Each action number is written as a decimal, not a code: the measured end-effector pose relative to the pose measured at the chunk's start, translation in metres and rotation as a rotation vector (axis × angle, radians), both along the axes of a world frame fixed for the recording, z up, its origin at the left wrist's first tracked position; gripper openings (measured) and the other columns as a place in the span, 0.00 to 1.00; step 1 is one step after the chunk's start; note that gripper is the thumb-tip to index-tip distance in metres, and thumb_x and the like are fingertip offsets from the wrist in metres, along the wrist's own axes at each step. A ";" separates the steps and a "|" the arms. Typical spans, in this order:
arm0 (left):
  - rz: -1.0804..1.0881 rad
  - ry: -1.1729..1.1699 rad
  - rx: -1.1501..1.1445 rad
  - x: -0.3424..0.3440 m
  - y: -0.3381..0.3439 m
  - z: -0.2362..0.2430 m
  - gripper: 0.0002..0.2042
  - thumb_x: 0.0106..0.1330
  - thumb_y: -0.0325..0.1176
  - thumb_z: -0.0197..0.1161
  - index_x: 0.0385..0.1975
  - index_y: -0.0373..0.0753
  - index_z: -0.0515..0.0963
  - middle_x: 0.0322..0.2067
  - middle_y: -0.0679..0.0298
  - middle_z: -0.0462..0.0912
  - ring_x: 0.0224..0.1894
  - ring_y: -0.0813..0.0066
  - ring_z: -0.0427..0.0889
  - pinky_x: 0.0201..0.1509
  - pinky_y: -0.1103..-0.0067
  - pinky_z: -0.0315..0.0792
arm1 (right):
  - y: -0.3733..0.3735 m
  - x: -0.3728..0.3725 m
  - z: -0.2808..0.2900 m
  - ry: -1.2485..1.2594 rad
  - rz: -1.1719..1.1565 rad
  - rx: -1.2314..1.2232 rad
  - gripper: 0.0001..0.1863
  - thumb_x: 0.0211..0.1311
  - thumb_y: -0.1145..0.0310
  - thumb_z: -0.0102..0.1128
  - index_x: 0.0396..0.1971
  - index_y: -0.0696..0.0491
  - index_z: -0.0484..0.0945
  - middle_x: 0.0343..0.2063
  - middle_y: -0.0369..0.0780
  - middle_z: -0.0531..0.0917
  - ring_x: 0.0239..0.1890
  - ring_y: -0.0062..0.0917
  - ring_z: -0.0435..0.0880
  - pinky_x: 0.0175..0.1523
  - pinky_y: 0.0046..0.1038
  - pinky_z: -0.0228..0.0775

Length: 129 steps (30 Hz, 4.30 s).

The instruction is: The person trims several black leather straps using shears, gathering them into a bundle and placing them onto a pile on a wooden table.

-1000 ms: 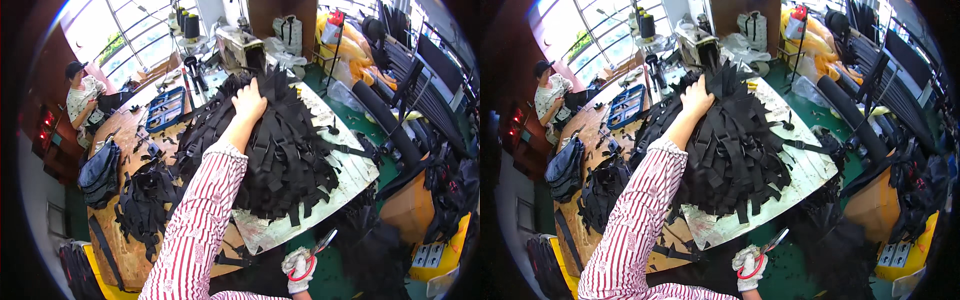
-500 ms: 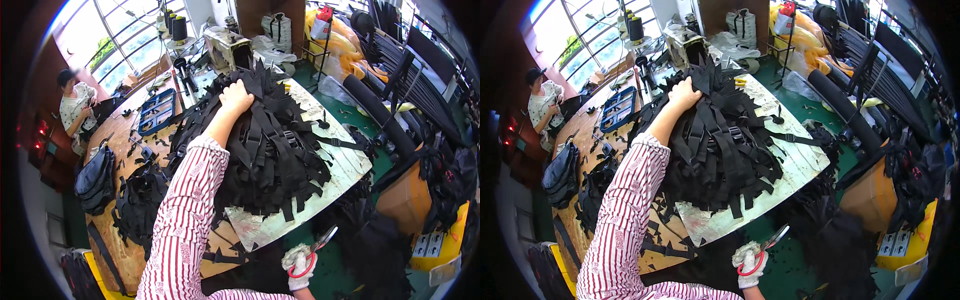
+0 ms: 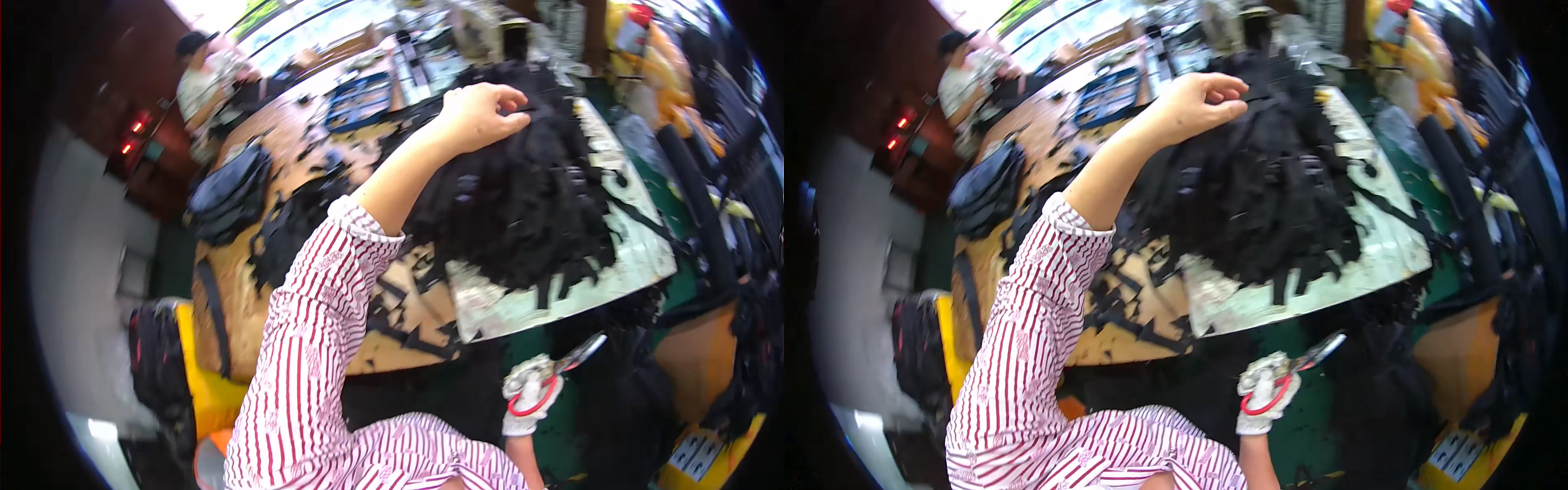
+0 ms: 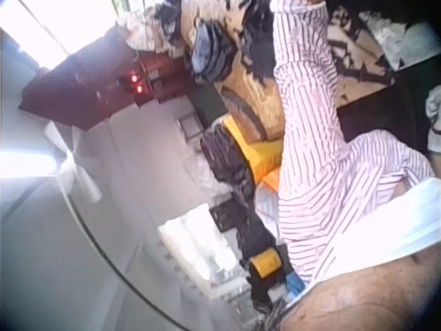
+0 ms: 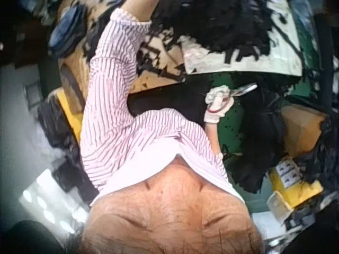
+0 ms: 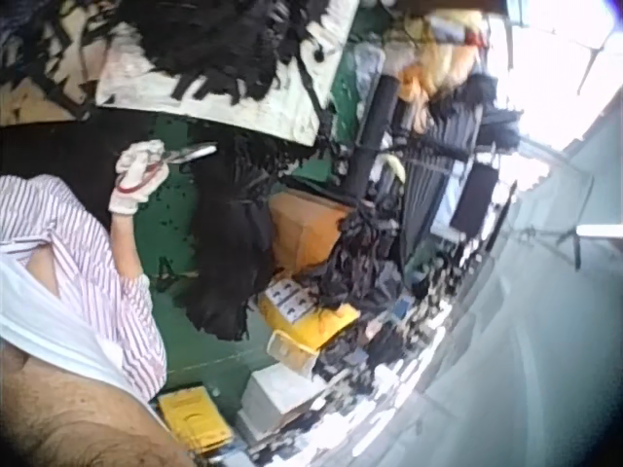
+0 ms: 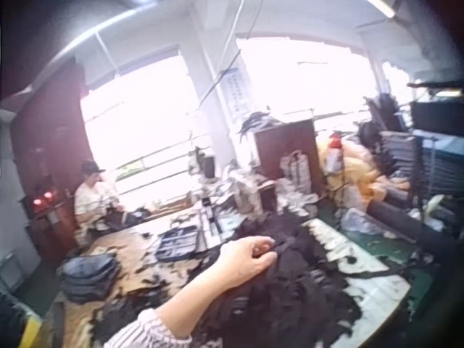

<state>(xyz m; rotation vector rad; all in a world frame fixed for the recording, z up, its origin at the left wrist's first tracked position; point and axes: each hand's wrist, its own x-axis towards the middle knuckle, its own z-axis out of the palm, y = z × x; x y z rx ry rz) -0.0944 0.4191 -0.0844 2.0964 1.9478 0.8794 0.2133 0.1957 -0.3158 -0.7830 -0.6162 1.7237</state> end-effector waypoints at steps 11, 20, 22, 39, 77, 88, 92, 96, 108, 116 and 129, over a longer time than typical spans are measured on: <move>0.431 -0.464 -0.085 -0.136 -0.251 -0.067 0.14 0.58 0.34 0.61 0.40 0.31 0.77 0.28 0.64 0.81 0.28 0.80 0.77 0.35 0.82 0.72 | -0.032 -0.014 0.006 -0.001 0.223 -0.004 0.14 0.57 0.75 0.56 0.42 0.49 0.67 0.25 0.33 0.74 0.17 0.14 0.69 0.19 0.14 0.64; 0.703 0.222 -0.206 -0.098 -0.260 -0.175 0.23 0.54 0.42 0.65 0.51 0.46 0.73 0.48 0.62 0.75 0.54 0.60 0.70 0.55 0.65 0.64 | -0.073 -0.039 0.032 -0.087 0.329 0.025 0.14 0.58 0.78 0.56 0.41 0.47 0.66 0.26 0.34 0.74 0.19 0.16 0.72 0.20 0.16 0.64; 0.761 0.183 -0.231 -0.096 -0.253 -0.185 0.23 0.54 0.40 0.66 0.50 0.45 0.72 0.47 0.62 0.76 0.54 0.60 0.70 0.54 0.65 0.65 | -0.082 -0.039 0.038 -0.148 0.328 0.040 0.15 0.57 0.78 0.56 0.42 0.47 0.66 0.25 0.34 0.74 0.19 0.16 0.72 0.20 0.15 0.65; 0.543 -1.185 -0.145 -0.114 -0.368 -0.139 0.26 0.60 0.29 0.62 0.56 0.28 0.63 0.24 0.67 0.76 0.23 0.82 0.74 0.26 0.85 0.69 | -0.100 -0.061 0.054 -0.254 0.310 0.081 0.08 0.55 0.76 0.51 0.35 0.52 0.67 0.18 0.35 0.71 0.13 0.14 0.66 0.16 0.15 0.58; 0.477 -1.762 0.101 0.023 -0.472 -0.164 0.06 0.64 0.29 0.58 0.38 0.41 0.70 0.27 0.69 0.75 0.27 0.84 0.74 0.22 0.89 0.62 | -0.131 -0.079 0.051 -0.724 0.862 0.587 0.21 0.48 0.73 0.62 0.42 0.55 0.64 0.35 0.38 0.76 0.35 0.20 0.73 0.44 0.24 0.67; 0.516 -1.528 0.159 0.045 -0.461 -0.159 0.06 0.64 0.29 0.59 0.36 0.37 0.70 0.21 0.69 0.74 0.21 0.87 0.71 0.17 0.91 0.58 | -0.133 -0.081 0.053 -0.988 0.813 0.766 0.30 0.42 0.60 0.69 0.47 0.51 0.67 0.33 0.38 0.82 0.33 0.33 0.82 0.40 0.32 0.72; 0.533 -1.469 0.063 0.057 -0.458 -0.154 0.05 0.65 0.28 0.58 0.35 0.37 0.70 0.19 0.69 0.73 0.17 0.88 0.67 0.16 0.91 0.57 | -0.131 -0.082 0.056 -0.991 0.787 0.769 0.31 0.42 0.59 0.69 0.47 0.52 0.66 0.33 0.37 0.82 0.34 0.33 0.83 0.40 0.33 0.73; 0.527 -1.455 0.045 0.063 -0.459 -0.157 0.06 0.65 0.30 0.58 0.34 0.37 0.69 0.20 0.71 0.73 0.19 0.89 0.69 0.15 0.91 0.57 | -0.131 -0.081 0.056 -0.934 0.794 0.750 0.32 0.43 0.57 0.69 0.48 0.52 0.66 0.33 0.38 0.82 0.34 0.34 0.83 0.40 0.33 0.73; 0.541 -1.335 0.026 0.069 -0.451 -0.149 0.05 0.64 0.29 0.58 0.32 0.37 0.69 0.19 0.73 0.72 0.20 0.90 0.66 0.23 0.90 0.60 | -0.136 -0.080 0.058 -0.768 0.803 0.601 0.23 0.47 0.71 0.65 0.41 0.56 0.63 0.31 0.38 0.76 0.32 0.22 0.75 0.40 0.26 0.69; 0.506 -1.269 0.036 0.066 -0.455 -0.162 0.06 0.64 0.28 0.58 0.31 0.36 0.68 0.19 0.73 0.71 0.20 0.89 0.67 0.24 0.89 0.61 | -0.136 -0.080 0.054 -0.693 0.831 0.552 0.20 0.49 0.73 0.62 0.41 0.56 0.63 0.31 0.37 0.75 0.30 0.19 0.72 0.38 0.22 0.68; 0.490 -1.306 0.015 0.077 -0.456 -0.168 0.05 0.64 0.27 0.58 0.34 0.37 0.68 0.21 0.73 0.71 0.21 0.89 0.67 0.25 0.90 0.61 | -0.142 -0.078 0.045 -0.697 0.809 0.521 0.19 0.49 0.74 0.60 0.40 0.55 0.62 0.26 0.35 0.71 0.25 0.16 0.69 0.30 0.20 0.65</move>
